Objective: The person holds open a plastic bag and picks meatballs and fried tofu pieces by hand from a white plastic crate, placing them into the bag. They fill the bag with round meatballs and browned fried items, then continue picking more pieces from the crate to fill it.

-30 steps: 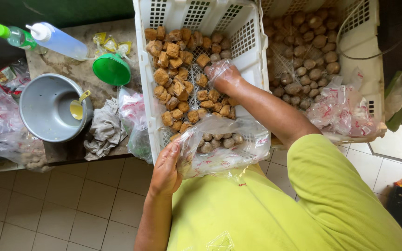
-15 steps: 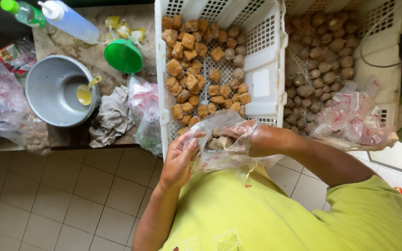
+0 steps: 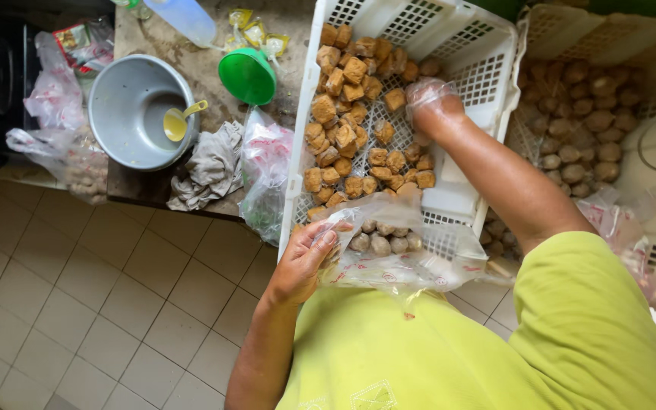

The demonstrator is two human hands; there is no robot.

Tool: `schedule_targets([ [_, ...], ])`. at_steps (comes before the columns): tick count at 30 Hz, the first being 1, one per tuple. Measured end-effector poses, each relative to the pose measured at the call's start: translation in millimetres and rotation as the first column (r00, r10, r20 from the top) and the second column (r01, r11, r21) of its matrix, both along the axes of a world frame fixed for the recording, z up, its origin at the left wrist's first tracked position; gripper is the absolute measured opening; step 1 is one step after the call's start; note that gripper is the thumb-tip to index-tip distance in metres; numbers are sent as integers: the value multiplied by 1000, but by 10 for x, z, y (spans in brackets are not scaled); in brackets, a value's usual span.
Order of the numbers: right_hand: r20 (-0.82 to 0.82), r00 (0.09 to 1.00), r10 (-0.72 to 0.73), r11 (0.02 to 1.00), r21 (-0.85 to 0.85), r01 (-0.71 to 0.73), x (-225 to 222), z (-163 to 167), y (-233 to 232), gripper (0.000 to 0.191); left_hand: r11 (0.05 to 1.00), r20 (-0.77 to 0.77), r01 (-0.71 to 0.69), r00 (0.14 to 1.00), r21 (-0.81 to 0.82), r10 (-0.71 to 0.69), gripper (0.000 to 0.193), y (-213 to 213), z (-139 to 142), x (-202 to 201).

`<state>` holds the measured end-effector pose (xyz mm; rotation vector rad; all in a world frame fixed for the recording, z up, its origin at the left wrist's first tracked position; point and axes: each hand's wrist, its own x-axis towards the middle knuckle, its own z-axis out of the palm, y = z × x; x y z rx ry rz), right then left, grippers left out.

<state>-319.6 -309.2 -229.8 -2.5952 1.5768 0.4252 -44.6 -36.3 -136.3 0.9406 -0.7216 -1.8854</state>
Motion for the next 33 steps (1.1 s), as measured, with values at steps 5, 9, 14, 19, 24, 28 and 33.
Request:
schedule_targets([
  [5,-44,998,-51,998,22,52,123,119,-10,23,999,51,-31,998,42,29,29,17,41,-23],
  [9,331,841,-427,900,241,362,-5,559,148,48,999,35,-23,999,-24,24,30,16,30,-16],
  [14,847,392,-359,594,531,-605,-379,1272,1112,48,997,46,9,999,-80,-5,31,-32,-15,-32],
  [19,467,350,-812,290,843,-452,249,1383,2013,42,998,-45,-8,999,-55,6,31,-69,-68,-58],
  [24,675,697,-242,792,552,-261,15,1211,1455,30,998,-50,-9,999,-68,5,32,-57,-99,-40],
  [28,239,960,-146,987,107,123,-119,855,560,38,995,-30,3,1000,-95,-6,31,-84,-116,-46],
  [33,-275,954,-123,977,137,165,286,674,220,32,995,-79,-15,997,-96,8,31,-76,-119,-42],
])
